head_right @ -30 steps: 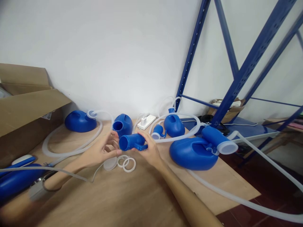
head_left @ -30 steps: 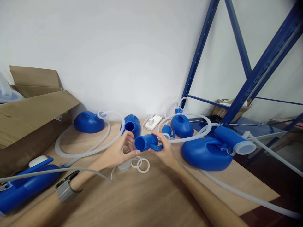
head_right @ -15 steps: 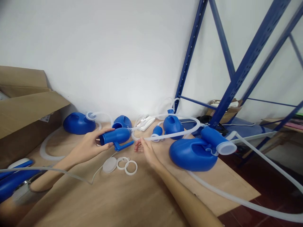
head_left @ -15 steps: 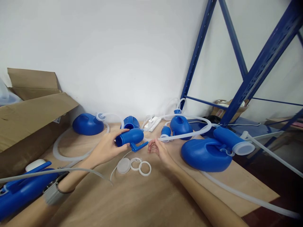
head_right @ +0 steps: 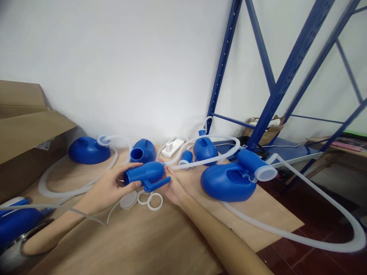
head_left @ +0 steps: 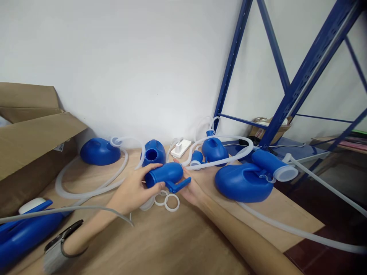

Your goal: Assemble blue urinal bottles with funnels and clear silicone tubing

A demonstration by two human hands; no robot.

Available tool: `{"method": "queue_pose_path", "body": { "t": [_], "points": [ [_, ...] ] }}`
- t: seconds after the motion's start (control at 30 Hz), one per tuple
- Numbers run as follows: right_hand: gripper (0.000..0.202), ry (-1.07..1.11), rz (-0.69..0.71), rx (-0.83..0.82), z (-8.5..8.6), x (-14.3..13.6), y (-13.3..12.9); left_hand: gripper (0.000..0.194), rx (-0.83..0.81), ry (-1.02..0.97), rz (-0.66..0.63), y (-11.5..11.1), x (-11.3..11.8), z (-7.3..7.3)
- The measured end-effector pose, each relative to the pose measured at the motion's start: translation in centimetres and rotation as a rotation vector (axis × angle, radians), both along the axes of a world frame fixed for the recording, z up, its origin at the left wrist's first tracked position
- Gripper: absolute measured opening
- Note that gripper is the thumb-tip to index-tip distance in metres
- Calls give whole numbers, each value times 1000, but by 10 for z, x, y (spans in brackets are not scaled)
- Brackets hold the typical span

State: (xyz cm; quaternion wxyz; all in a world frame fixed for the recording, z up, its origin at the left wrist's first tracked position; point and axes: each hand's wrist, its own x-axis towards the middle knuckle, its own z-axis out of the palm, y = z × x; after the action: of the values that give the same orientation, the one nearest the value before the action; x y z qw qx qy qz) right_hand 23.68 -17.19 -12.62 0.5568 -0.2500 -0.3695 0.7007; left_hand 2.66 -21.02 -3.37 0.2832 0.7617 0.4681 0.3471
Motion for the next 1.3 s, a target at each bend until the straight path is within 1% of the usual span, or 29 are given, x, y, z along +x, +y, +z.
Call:
{"method": "queue_pose_path", "body": {
  "t": [0.1,0.17,0.27,0.33,0.4,0.5,0.57,0.8,0.9,0.97,1.03,1.13,1.2,1.3],
  "points": [
    [36,-9,-22,33,-6,1,3,56,-375,-309,40,4,1,1],
    [38,-66,-23,64,-12,3,7,49,-534,-478,99,9,-1,1],
    [42,-237,-50,163,-18,5,12,41,-650,-582,188,16,-4,1],
    [44,-343,-84,243,-20,5,14,45,-711,-593,197,20,-6,2],
    [46,-387,-75,287,-19,6,14,49,-753,-576,199,24,-8,3],
    [48,-365,-17,282,-16,7,12,53,-789,-525,207,28,-11,4],
    [47,-369,-12,279,-14,7,11,54,-805,-500,198,30,-13,4],
    [47,-352,-99,289,-20,1,12,55,-784,-435,140,30,-15,-2],
    [46,-347,-134,277,-22,2,16,53,-799,-414,113,27,-14,-1],
    [45,-328,-175,254,-23,5,20,48,-806,-425,109,25,-15,2],
    [45,-296,-235,229,-23,12,24,44,-792,-447,131,24,-17,8],
    [43,-245,-298,177,-21,22,26,46,-725,-454,145,21,-26,19],
    [40,-170,-260,106,-16,23,23,50,-661,-408,115,19,-32,26],
    [34,49,-117,-56,-3,12,17,53,-595,-249,62,15,-34,30]
  ]
}}
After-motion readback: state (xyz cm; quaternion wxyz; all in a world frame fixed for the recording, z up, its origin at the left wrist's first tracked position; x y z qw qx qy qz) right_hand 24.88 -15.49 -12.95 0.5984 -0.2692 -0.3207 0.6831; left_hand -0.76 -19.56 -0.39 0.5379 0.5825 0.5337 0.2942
